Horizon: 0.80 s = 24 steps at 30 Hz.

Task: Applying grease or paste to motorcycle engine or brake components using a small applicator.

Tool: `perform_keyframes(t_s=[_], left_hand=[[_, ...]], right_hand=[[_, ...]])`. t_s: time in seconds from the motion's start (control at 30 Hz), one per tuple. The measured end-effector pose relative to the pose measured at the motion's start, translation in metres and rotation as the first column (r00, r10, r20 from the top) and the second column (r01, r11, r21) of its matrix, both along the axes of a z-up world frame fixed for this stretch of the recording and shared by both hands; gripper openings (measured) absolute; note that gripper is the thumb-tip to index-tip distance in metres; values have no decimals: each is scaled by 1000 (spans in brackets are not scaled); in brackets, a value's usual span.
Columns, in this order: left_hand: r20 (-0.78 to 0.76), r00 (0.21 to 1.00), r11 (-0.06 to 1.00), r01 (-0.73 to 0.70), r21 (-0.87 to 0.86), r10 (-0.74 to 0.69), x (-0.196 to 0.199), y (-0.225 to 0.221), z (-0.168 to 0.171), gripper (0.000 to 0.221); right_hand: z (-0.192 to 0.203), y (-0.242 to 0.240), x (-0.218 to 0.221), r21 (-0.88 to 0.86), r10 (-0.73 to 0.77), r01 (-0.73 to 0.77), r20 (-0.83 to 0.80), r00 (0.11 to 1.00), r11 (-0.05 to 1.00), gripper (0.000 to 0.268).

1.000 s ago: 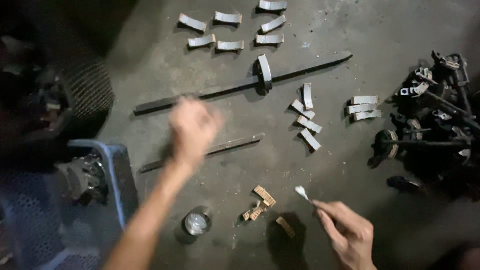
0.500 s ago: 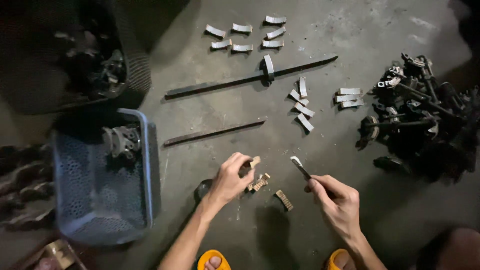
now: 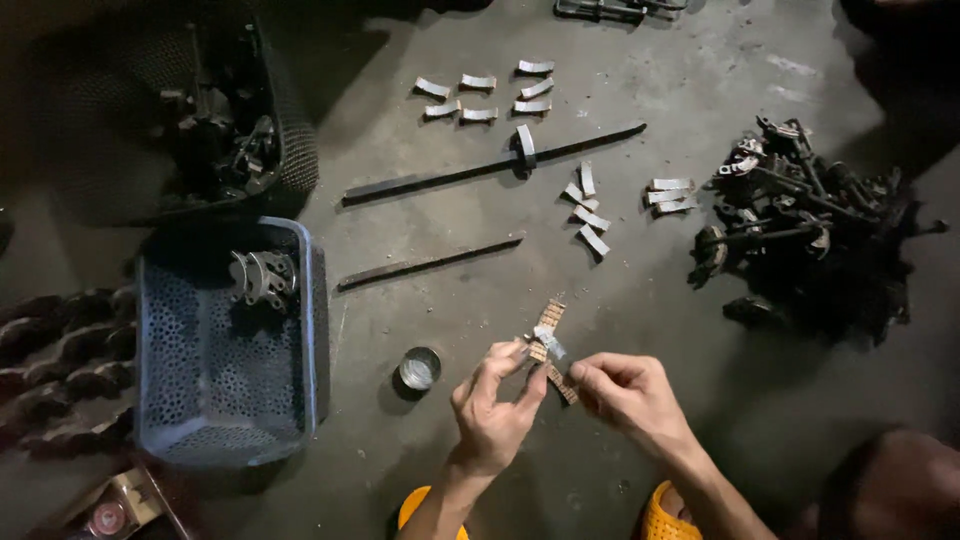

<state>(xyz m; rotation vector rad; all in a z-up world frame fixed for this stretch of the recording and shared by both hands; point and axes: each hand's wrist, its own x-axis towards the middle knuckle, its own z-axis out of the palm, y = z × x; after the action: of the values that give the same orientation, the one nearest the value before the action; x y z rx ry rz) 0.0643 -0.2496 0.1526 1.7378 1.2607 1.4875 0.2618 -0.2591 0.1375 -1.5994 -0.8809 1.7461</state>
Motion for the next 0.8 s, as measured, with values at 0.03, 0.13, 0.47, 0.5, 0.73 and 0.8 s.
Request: perform_keyframes(t_s=[0.03, 0.13, 0.47, 0.5, 0.73, 0.8], left_hand=[[0, 1000, 1000, 2, -1, -2, 0, -2, 0, 30], [-4, 1000, 1000, 7, 3, -7, -1, -7, -1, 31], [-113, 993, 995, 51, 85, -41, 0, -15, -1, 28], [-143, 989, 994, 59, 87, -46, 0, -18, -2, 29], [-170, 985, 996, 18, 83, -3, 1, -26, -3, 30], [-70, 997, 999, 17, 45, -14, 2, -31, -19, 29]], right_hand=[[1, 3, 4, -1, -2, 2, 0, 1000, 1000, 26], [15, 7, 11, 181, 21, -60, 208, 978, 982, 21], [53, -7, -9, 511, -101, -295, 612, 784, 807, 17], [58, -6, -12, 437, -98, -244, 626, 773, 866, 17], [42, -4, 0, 394, -93, -164, 557, 826, 904, 17], [38, -4, 5, 427, -105, -174, 554, 826, 887, 18]])
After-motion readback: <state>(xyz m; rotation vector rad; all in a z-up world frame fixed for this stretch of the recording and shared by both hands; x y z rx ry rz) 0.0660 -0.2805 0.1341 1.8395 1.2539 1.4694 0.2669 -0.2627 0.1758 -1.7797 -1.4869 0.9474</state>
